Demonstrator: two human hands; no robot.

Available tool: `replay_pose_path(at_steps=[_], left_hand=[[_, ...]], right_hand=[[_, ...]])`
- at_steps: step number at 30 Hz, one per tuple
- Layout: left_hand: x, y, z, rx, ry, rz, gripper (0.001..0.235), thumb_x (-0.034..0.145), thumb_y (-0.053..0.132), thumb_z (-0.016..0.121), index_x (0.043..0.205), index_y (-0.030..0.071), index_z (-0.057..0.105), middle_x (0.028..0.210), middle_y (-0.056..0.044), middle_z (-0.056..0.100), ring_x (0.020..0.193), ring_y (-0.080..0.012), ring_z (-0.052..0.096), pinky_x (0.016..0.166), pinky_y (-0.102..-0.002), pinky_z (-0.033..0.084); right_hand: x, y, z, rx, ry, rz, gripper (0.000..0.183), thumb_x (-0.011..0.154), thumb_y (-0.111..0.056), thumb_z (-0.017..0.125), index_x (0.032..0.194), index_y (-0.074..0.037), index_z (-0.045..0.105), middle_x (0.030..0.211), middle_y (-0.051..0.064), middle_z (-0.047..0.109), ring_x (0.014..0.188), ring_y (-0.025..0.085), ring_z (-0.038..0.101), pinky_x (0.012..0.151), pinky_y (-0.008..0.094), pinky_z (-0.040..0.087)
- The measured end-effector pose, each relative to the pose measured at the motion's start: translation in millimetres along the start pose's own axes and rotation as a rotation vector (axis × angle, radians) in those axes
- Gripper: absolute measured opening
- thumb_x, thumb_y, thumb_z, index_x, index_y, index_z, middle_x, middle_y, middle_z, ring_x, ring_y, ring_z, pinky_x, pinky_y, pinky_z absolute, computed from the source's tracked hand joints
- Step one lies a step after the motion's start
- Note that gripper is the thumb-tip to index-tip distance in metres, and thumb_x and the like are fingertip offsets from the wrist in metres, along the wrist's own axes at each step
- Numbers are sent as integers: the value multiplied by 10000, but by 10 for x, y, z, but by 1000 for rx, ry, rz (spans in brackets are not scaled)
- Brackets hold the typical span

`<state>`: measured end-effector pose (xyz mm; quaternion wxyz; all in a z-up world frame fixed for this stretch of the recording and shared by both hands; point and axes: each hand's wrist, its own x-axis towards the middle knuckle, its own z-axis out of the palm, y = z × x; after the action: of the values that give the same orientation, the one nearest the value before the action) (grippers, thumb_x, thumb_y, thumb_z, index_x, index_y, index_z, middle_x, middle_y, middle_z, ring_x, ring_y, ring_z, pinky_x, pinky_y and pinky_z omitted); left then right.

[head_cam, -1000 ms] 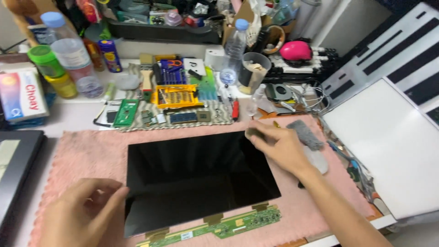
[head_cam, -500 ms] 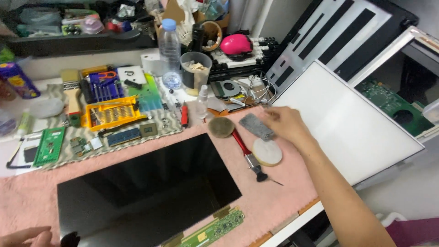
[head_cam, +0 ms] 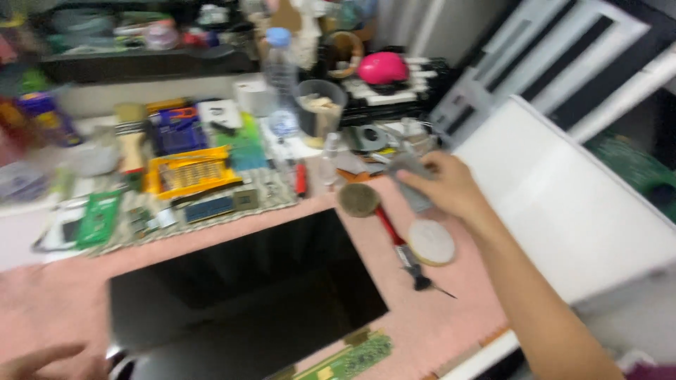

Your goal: The person cleans a detached laptop screen using a round sponge and a gray cloth. They wipe the screen surface repeatedly with both tools, switching between them, while the screen rests on a pink towel on a cluttered workbench.

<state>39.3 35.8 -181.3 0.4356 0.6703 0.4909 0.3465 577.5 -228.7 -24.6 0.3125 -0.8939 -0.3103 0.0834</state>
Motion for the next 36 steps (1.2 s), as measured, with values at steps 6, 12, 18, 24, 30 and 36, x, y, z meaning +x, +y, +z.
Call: replay_pose_path(at_steps=[6,12,18,24,30,36], left_hand=[[-91,779,-623,254,-223,-160,446,768,234,1048,1206,208,968,1020,-8,1068,865,-135,929,825,-322,698],[-165,1065,-915,325,-486,157,409,663,297,1112,1038,301,949,1070,135,992,989,-67,921,891,-265,665],[-249,1113,-920,329,-591,26,504,598,333,1176,1020,292,905,1086,103,893,1026,-114,805,913,-275,599],[-259,987,-851,315,-569,142,611,571,359,1138,1091,265,831,1096,24,778,981,-196,752,832,-340,590],[-314,982,-865,304,-540,139,739,600,365,1139,1235,279,770,1188,3,782,1094,-227,740,949,-372,558],[-362,966,-889,261,-505,214,820,597,321,1132,1297,260,709,1148,-6,787,1074,-244,738,934,-401,553]], right_hand=[[-567,-1236,523,153,-187,-217,340,998,-354,826,1264,-162,915,1126,-57,862,1049,63,685,953,264,497],[-922,-2151,1545,258,-394,-774,190,1018,-206,849,1162,-97,908,1036,-18,766,948,127,742,904,268,538],[-707,-2583,2354,55,-367,-1219,383,1021,-62,826,1398,-54,760,1075,97,623,928,292,664,814,430,553],[-688,-2508,2657,24,-409,-1225,387,977,34,756,1359,-28,743,1191,122,701,1022,345,743,887,438,571],[-1202,-2251,2424,122,-551,-1266,475,972,49,682,1432,-54,736,1251,145,759,1125,323,782,1023,412,594],[-1799,-1976,2213,213,-773,-1356,384,1110,-29,628,1489,22,664,1317,214,699,1163,348,770,1026,387,615]])
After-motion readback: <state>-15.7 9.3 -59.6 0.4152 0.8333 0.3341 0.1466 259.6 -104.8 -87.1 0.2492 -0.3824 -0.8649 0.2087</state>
